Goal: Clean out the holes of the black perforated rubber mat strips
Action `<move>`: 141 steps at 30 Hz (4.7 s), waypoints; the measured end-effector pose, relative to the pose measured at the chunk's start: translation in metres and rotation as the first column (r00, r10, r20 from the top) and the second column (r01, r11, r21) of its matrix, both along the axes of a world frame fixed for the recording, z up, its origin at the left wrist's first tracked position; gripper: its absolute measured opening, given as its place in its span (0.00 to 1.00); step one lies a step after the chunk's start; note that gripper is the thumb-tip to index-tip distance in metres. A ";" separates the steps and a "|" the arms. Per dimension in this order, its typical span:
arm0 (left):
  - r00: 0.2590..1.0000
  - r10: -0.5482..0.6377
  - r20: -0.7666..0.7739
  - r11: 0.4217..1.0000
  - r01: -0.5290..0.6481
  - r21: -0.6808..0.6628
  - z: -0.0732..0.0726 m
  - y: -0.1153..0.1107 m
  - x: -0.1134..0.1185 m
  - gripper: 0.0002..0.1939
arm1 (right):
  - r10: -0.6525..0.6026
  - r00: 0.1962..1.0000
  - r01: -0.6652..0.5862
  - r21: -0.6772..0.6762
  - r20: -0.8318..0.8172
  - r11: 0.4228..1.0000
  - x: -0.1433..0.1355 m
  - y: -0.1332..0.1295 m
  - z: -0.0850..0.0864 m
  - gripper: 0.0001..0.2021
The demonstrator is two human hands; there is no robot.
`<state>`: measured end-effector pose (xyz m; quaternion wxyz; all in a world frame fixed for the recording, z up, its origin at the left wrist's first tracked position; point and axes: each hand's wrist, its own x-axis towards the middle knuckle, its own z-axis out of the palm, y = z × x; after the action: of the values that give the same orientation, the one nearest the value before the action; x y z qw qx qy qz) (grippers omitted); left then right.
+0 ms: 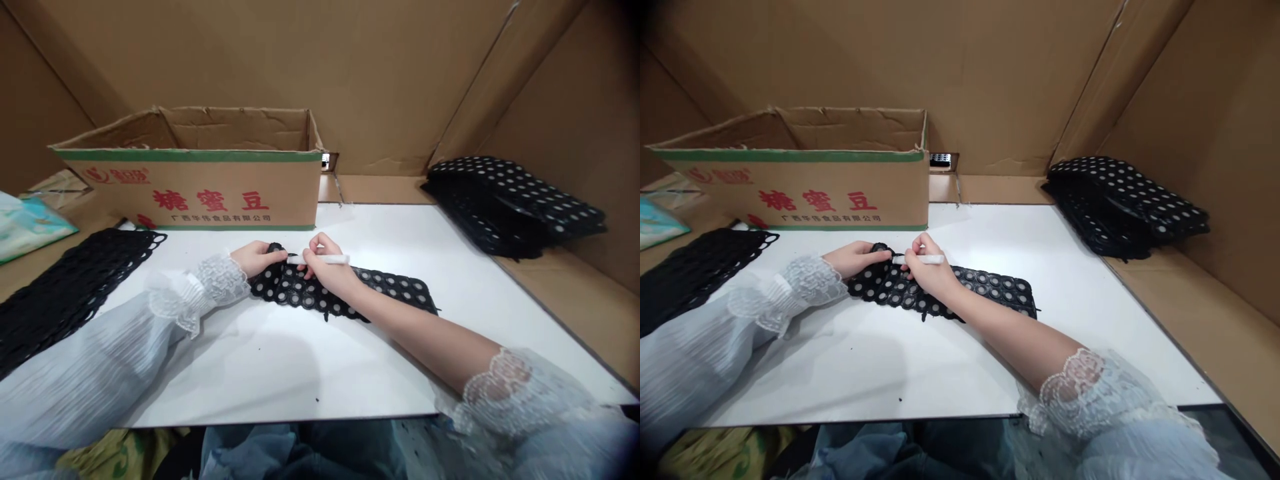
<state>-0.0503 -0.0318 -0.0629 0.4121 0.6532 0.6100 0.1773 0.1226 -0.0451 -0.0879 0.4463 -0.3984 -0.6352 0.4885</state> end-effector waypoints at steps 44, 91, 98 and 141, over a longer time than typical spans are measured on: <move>0.855 0.191 0.483 0.972 -0.233 0.027 -0.021 -0.009 -0.002 0.21 | 0.227 0.894 -0.259 0.033 0.387 0.965 0.029 0.017 0.016 0.17; 0.973 0.178 -0.148 0.794 -0.053 0.606 -0.009 -0.034 0.015 0.10 | -0.160 0.746 -0.147 0.395 0.646 0.907 0.006 0.001 0.006 0.16; 0.933 0.240 -0.268 0.829 -0.053 0.557 -0.021 -0.015 -0.002 0.14 | -0.172 0.956 0.080 0.354 0.236 0.932 0.016 -0.004 0.014 0.18; 0.989 0.122 0.080 0.821 -0.146 0.552 -0.003 -0.045 0.029 0.08 | -0.155 0.730 -0.112 0.340 0.666 0.934 -0.003 -0.022 0.006 0.15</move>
<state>-0.0218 -0.0772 -0.0662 0.2032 0.6966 0.5676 0.3889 0.1192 -0.0676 -0.0821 0.2518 -0.4692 -0.8274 0.1784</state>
